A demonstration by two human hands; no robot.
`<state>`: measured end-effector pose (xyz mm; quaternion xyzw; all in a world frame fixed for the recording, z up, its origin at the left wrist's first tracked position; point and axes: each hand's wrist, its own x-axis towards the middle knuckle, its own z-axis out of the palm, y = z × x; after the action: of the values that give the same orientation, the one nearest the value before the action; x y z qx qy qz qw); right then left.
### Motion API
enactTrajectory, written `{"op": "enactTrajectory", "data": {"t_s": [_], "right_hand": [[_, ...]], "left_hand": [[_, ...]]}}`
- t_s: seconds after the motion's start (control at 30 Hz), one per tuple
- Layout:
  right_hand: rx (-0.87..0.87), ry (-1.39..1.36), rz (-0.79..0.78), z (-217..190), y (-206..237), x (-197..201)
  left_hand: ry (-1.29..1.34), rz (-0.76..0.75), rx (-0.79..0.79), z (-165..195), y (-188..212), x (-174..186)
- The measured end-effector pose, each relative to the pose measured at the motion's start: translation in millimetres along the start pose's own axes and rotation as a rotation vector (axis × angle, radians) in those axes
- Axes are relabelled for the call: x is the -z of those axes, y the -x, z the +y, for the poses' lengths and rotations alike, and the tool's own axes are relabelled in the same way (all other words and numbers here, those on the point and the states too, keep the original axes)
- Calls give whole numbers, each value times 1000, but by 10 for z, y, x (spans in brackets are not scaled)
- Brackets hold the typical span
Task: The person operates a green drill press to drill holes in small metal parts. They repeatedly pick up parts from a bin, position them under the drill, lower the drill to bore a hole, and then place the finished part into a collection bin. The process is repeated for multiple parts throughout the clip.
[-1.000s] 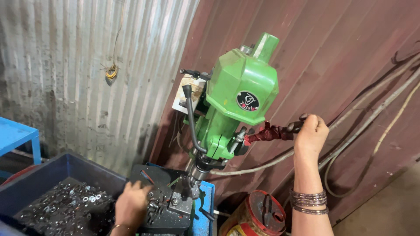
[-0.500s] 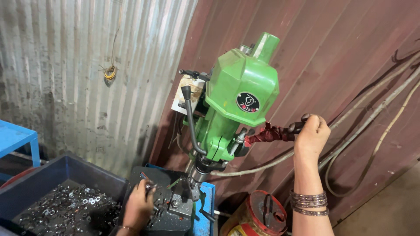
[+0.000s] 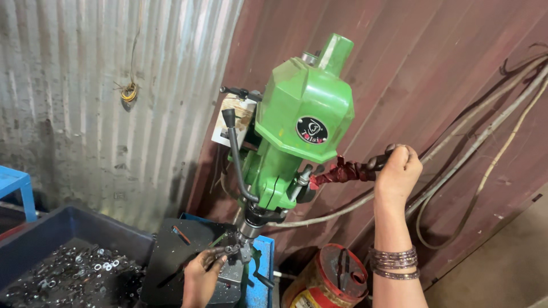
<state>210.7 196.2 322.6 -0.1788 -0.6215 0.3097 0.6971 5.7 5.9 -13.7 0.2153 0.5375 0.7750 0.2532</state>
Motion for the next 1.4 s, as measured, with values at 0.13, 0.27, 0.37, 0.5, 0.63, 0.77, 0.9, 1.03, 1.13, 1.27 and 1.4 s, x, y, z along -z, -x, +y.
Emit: {"op": "enactTrajectory", "data": {"t_s": [0.13,0.27,0.37,0.5,0.63,0.77,0.9,1.03,1.13,1.27,1.4], "right_hand": [[-5,-29,2,-86,41,-47],[-32,-14,17,-176,140,-43],[38,27,49,-196,320,22],[185,9,74,-180,782,198],[198,125,169,-114,1353,367],[176,61,95,-44,1597,441],[189,41,100,-17,1614,429],[207,25,74,-39,1635,431],[189,-17,62,-48,1645,437],[196,26,59,-41,1652,449],[190,-50,45,-32,1657,445]], "left_hand": [[-426,-19,-126,209,-3,42],[-928,49,-399,413,108,55],[-1243,18,-581,441,183,19],[-1395,110,-775,393,217,-38],[-1340,10,-627,412,208,-15],[-1272,-79,-426,478,220,17],[-1217,-25,-483,494,272,-12],[-1164,-47,-404,492,320,-29],[-1162,-72,-323,503,339,-23],[-1174,-81,-278,506,344,-31],[-1211,-79,-221,474,327,-57]]}}
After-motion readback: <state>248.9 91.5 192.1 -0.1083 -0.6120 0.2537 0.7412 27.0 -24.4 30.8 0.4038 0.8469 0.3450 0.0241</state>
